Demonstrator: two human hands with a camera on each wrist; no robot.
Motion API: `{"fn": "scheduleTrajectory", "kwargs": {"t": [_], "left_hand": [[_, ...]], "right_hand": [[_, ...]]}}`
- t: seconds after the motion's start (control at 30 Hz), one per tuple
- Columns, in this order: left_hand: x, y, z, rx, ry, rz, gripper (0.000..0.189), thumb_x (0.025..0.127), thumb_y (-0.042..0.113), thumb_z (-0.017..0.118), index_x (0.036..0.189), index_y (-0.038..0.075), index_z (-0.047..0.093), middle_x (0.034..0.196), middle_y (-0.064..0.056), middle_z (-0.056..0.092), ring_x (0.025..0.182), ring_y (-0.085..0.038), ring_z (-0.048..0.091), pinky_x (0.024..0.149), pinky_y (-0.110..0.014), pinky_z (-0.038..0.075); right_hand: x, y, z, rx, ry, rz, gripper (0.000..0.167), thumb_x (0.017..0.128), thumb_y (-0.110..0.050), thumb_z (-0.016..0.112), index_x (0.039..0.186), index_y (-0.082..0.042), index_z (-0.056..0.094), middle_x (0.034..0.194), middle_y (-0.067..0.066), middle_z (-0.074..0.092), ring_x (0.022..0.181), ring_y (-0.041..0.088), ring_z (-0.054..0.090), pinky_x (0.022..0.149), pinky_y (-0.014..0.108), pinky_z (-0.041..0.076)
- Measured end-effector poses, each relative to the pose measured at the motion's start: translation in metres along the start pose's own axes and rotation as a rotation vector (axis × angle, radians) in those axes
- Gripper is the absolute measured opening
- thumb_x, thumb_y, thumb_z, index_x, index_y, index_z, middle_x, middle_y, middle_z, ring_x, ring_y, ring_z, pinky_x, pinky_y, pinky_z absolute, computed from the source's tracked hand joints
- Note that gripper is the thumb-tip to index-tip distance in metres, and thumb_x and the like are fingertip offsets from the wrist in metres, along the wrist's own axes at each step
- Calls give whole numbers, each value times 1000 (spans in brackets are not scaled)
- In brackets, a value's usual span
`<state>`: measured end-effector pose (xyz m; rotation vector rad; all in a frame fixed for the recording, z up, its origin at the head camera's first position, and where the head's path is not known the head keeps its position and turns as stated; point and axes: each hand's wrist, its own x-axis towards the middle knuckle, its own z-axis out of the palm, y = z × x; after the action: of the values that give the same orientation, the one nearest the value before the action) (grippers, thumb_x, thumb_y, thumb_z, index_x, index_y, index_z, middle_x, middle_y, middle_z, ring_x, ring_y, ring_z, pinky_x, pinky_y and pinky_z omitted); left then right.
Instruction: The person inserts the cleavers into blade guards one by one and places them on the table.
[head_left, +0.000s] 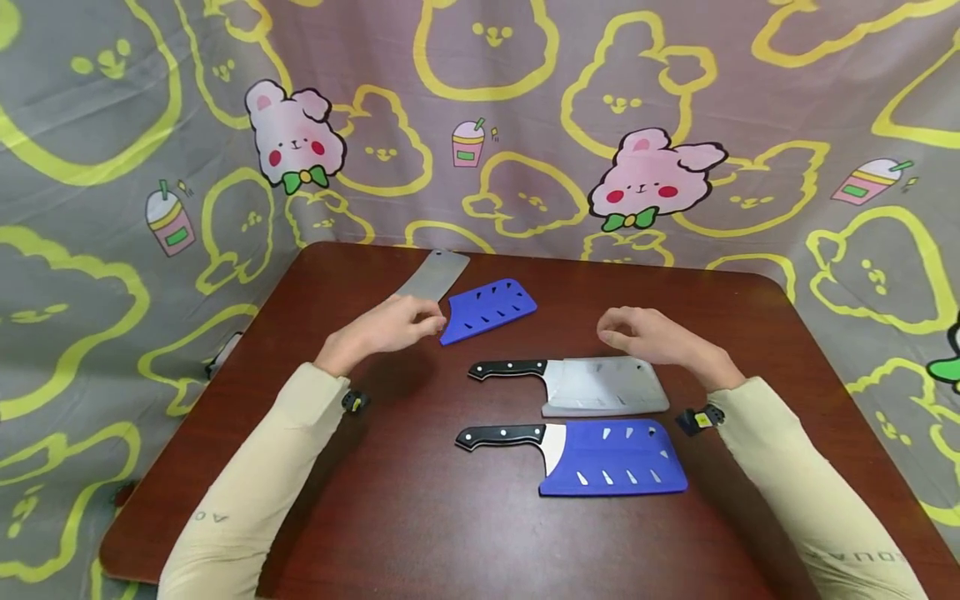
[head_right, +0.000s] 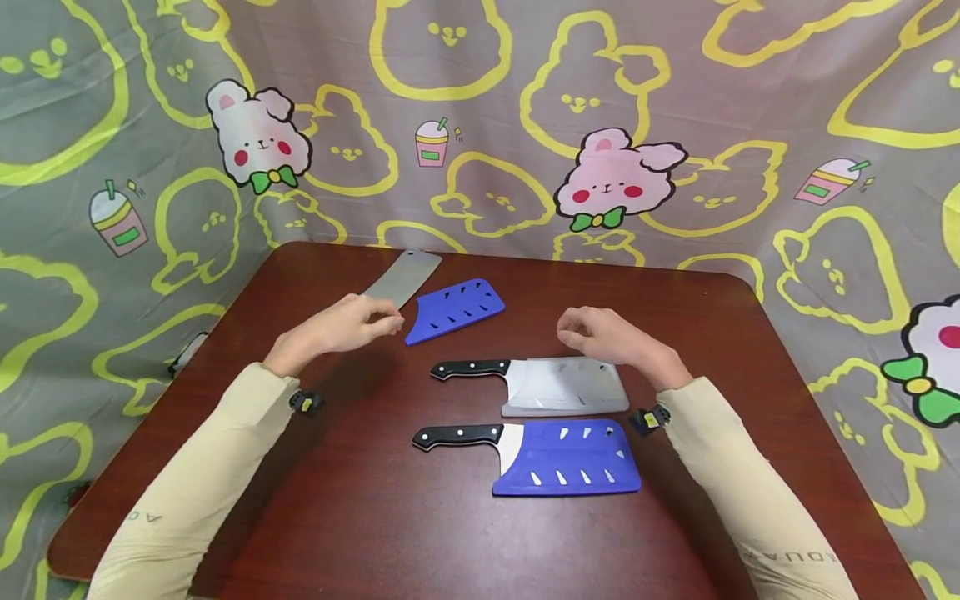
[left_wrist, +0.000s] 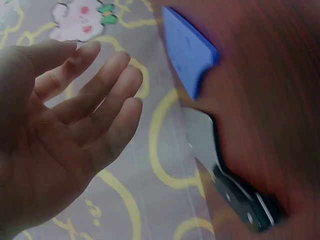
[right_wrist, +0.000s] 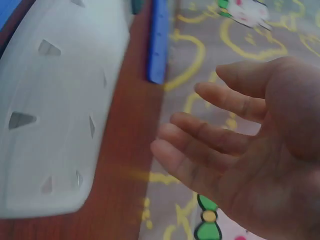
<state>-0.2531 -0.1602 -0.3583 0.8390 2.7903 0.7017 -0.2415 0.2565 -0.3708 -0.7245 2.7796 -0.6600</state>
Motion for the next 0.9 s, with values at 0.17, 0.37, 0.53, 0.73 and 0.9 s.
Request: {"fn": "scheduleTrajectory", "kwargs": {"t": [0.17,0.37,0.53,0.73,0.9], "left_hand": [[0,-19,-5,75,-9,-94,19,101,30,53,98,16,65,77,0,55,70,-16,49,66,-33,39],[-2,-38,-6,153,-18,-206,23,101,28,53,112,12,64,98,-6,65,82,-20,57,74,-38,45],[-4,-51,-2,234,-18,-292,26,100,29,54,116,8,59,107,-12,60,88,-26,55,76,-41,45],[-4,-64,4,272,-22,-342,31,100,28,55,123,7,54,116,-17,53,95,-30,54,76,-44,46],[-3,-70,8,283,-35,-368,33,99,26,57,124,5,51,120,-21,48,102,-36,53,76,-48,47]], "right_hand": [[26,-8,10,-15,-16,-36,23,99,-21,57,115,-6,64,105,7,67,88,21,59,79,39,53],[56,-16,24,-42,-10,-70,25,100,-21,56,117,-5,62,111,10,67,100,26,63,88,47,51],[77,-24,34,-4,-8,-63,31,99,-21,54,124,-3,58,120,13,65,111,30,62,94,49,50],[93,-33,43,15,-46,-69,34,99,-21,55,128,-4,56,126,15,63,118,31,59,100,50,48],[106,-38,47,-7,-76,-78,41,99,-21,55,136,-6,51,136,16,58,125,33,55,106,51,43]]}}
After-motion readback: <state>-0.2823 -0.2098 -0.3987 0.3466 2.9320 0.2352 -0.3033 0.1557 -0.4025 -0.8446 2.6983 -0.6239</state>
